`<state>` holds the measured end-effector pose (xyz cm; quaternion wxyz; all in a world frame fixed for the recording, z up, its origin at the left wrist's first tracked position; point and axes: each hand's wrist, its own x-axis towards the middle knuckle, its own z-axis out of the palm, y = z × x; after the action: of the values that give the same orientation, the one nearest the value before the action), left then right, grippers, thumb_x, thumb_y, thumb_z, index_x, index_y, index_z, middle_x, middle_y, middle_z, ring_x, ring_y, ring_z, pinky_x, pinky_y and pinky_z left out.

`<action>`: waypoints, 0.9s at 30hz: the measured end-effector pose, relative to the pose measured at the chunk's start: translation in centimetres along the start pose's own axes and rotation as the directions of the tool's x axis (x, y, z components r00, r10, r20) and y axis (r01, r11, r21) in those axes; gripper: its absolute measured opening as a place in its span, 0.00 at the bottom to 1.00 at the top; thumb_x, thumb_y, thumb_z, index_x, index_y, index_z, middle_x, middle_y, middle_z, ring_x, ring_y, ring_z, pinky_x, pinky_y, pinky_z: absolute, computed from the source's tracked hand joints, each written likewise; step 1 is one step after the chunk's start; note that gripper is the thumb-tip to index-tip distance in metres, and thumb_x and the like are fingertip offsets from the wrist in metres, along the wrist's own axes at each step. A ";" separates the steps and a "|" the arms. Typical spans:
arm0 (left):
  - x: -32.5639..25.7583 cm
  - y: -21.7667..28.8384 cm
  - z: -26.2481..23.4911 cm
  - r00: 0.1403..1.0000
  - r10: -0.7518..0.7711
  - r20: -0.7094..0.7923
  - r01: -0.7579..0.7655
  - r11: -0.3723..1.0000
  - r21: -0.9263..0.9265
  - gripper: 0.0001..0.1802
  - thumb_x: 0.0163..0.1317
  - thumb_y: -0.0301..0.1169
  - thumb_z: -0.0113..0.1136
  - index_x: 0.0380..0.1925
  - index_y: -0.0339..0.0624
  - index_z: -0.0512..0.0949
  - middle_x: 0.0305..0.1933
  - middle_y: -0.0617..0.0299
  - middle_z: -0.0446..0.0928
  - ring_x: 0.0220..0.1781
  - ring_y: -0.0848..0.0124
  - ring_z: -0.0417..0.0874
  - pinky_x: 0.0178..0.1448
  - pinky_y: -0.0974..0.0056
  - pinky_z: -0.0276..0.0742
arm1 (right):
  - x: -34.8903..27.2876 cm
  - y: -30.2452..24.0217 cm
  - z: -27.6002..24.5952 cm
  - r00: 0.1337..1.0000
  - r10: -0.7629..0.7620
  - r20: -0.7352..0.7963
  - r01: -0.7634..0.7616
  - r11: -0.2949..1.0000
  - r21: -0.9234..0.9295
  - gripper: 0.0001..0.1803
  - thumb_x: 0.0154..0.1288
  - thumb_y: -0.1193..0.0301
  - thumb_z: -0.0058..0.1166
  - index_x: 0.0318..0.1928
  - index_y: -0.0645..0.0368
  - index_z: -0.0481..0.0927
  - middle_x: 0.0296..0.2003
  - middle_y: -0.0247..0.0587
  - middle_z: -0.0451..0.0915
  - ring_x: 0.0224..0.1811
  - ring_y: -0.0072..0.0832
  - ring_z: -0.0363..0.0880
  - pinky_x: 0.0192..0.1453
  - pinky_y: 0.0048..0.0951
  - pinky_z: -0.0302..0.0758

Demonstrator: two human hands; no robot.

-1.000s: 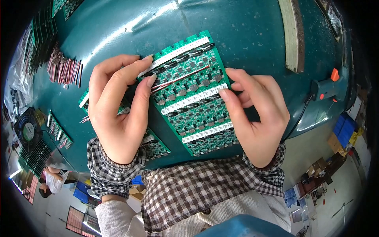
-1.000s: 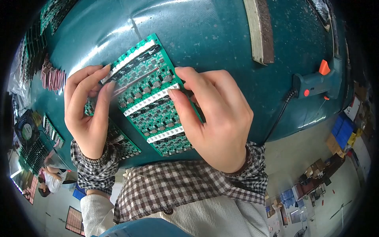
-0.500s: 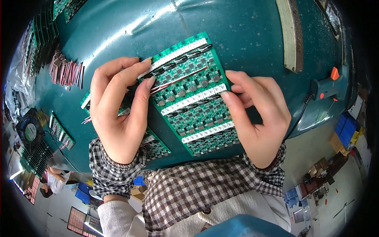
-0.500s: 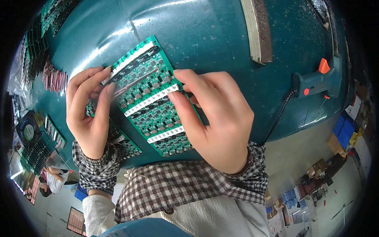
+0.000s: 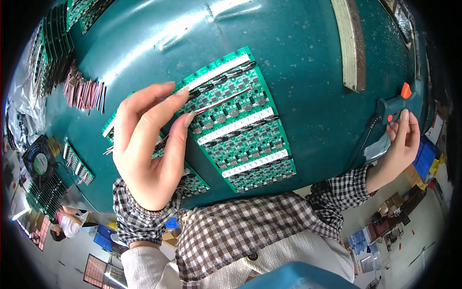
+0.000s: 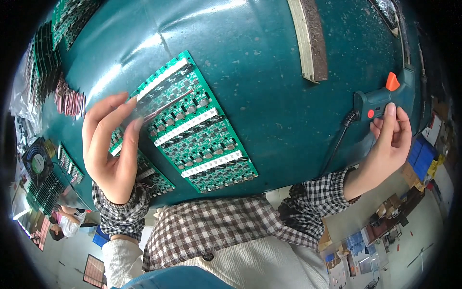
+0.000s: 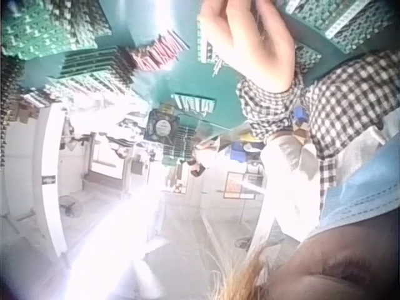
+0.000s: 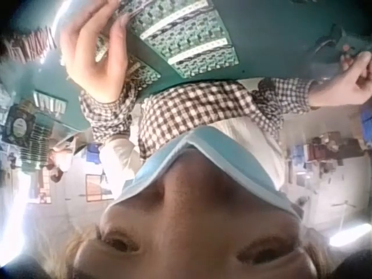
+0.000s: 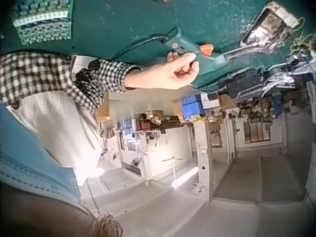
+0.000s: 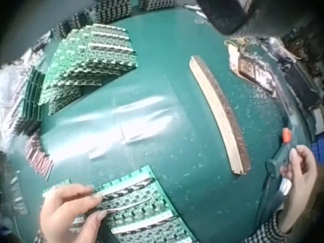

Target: The person aligns wires onto circuit boards by hand and solders the connections using a soldering gun.

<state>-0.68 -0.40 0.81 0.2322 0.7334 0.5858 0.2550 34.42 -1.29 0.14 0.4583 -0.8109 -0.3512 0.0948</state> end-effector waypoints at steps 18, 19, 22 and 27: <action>0.3 2.9 3.3 0.971 0.200 0.134 -0.219 0.964 0.148 0.24 0.42 0.23 0.67 0.44 0.40 0.79 0.42 0.54 0.74 0.43 0.60 0.75 0.47 0.60 0.71 | 0.1 0.3 0.7 0.998 0.046 -0.038 -0.044 0.997 0.071 0.20 0.54 0.67 0.65 0.41 0.66 0.71 0.22 0.32 0.76 0.23 0.14 0.74 0.29 0.14 0.71; 0.2 2.9 3.4 0.973 0.195 0.123 -0.213 0.964 0.160 0.24 0.42 0.23 0.66 0.45 0.41 0.79 0.42 0.54 0.74 0.43 0.60 0.75 0.47 0.60 0.70 | 0.2 0.4 0.7 0.998 0.047 -0.037 -0.044 0.996 0.072 0.20 0.54 0.67 0.65 0.41 0.66 0.71 0.22 0.32 0.76 0.23 0.14 0.74 0.29 0.14 0.71; 0.1 3.2 3.5 0.978 0.175 0.118 -0.194 0.965 0.178 0.25 0.42 0.23 0.66 0.46 0.42 0.79 0.43 0.54 0.74 0.43 0.60 0.75 0.48 0.60 0.70 | 0.3 0.6 0.6 0.998 0.052 -0.036 -0.049 0.996 0.073 0.21 0.54 0.67 0.65 0.41 0.66 0.71 0.22 0.31 0.75 0.23 0.14 0.74 0.29 0.13 0.71; -0.2 3.6 3.8 0.982 0.153 0.107 -0.172 0.964 0.202 0.26 0.42 0.23 0.66 0.47 0.43 0.79 0.43 0.54 0.73 0.44 0.60 0.74 0.48 0.60 0.69 | 0.3 0.7 0.6 0.997 0.057 -0.053 -0.054 0.997 0.053 0.21 0.54 0.67 0.66 0.42 0.66 0.71 0.21 0.31 0.75 0.23 0.14 0.74 0.29 0.13 0.71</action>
<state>4.38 -1.52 0.17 0.1580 0.8102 0.5362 0.1764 34.70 -0.86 -0.68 0.4856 -0.8106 -0.3135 0.0943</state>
